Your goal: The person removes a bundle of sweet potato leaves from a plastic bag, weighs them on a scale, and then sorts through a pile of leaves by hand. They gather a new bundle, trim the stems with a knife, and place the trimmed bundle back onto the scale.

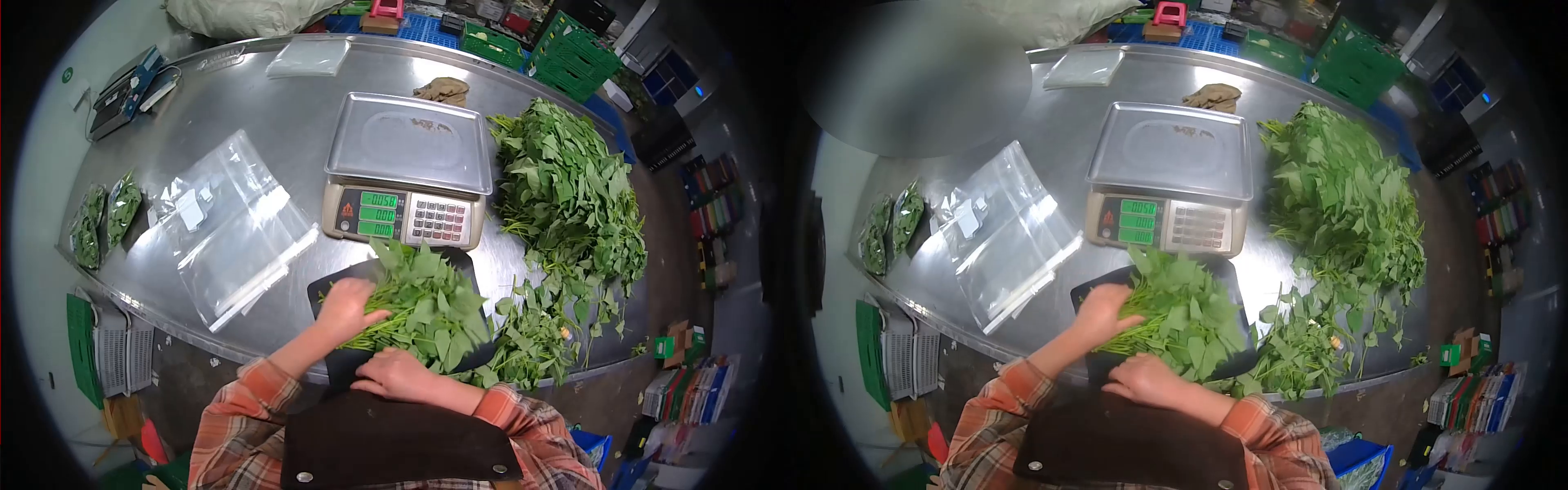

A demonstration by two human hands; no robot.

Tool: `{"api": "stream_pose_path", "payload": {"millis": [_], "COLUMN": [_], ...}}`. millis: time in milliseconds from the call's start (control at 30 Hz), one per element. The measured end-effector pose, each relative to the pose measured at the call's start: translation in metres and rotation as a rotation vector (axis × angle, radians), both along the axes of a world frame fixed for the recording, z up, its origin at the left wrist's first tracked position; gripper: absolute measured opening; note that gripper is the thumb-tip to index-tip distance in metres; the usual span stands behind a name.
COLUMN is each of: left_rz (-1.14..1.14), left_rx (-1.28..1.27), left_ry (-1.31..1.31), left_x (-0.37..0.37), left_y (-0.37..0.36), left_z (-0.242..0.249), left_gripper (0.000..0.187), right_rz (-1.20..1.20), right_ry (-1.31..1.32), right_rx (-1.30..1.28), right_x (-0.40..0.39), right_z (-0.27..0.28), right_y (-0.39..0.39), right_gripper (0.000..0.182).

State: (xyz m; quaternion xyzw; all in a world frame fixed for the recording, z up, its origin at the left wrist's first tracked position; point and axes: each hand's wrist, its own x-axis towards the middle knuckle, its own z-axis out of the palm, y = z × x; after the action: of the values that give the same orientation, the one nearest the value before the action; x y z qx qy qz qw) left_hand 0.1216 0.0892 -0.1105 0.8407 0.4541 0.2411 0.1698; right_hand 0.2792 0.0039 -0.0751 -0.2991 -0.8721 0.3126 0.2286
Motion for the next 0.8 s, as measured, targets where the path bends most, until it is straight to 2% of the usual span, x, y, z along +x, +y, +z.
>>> {"api": "stream_pose_path", "payload": {"millis": [33, 100, 133, 200, 233, 300, 433, 533, 633, 733, 800], "left_rz": [-0.013, -0.046, -0.052, -0.059, -0.051, -0.009, 0.038, 0.171, 0.259, 0.328, 0.465], "left_rx": [0.000, 0.005, -0.012, -0.038, -0.159, -0.182, -0.036, -0.273, -0.231, -0.314, -0.500], "left_ry": [0.028, 0.082, 0.040, -0.045, -0.065, -0.026, 0.044, -0.104, -0.060, -0.104, -0.480], "left_x": [0.001, 0.004, 0.005, 0.004, 0.004, 0.007, 0.024, 0.032, 0.043, 0.050, 0.052], "left_y": [-0.008, -0.016, -0.019, -0.022, -0.024, -0.024, -0.037, -0.031, -0.013, -0.004, -0.005], "left_z": [-0.009, -0.028, -0.024, -0.014, -0.014, -0.012, -0.006, 0.000, 0.006, -0.006, -0.011], "left_gripper": [0.034, 0.041, 0.042, 0.044, 0.043, 0.040, 0.035, 0.029, 0.023, 0.018, 0.013], "right_rz": [0.019, -0.051, -0.087, -0.230, -0.236, -0.248, -0.271, -0.273, -0.280, -0.292, -0.302], "right_ry": [-0.011, -0.010, -0.282, -0.466, -0.476, -0.496, -0.420, -0.358, -0.394, -0.397, -0.380], "right_rx": [-0.019, 0.205, 0.112, 0.155, 0.165, 0.186, 0.135, 0.094, 0.142, 0.166, 0.173], "right_x": [0.004, 0.016, 0.027, 0.052, 0.058, 0.064, 0.066, 0.069, 0.067, 0.067, 0.068], "right_z": [0.009, 0.032, 0.034, 0.008, -0.009, -0.030, -0.030, -0.024, -0.028, -0.034, -0.036], "right_y": [0.004, 0.027, 0.031, 0.038, 0.037, 0.032, 0.030, 0.032, 0.029, 0.028, 0.028], "right_gripper": [0.029, 0.051, 0.075, 0.086, 0.088, 0.092, 0.090, 0.086, 0.083, 0.083, 0.085]}}
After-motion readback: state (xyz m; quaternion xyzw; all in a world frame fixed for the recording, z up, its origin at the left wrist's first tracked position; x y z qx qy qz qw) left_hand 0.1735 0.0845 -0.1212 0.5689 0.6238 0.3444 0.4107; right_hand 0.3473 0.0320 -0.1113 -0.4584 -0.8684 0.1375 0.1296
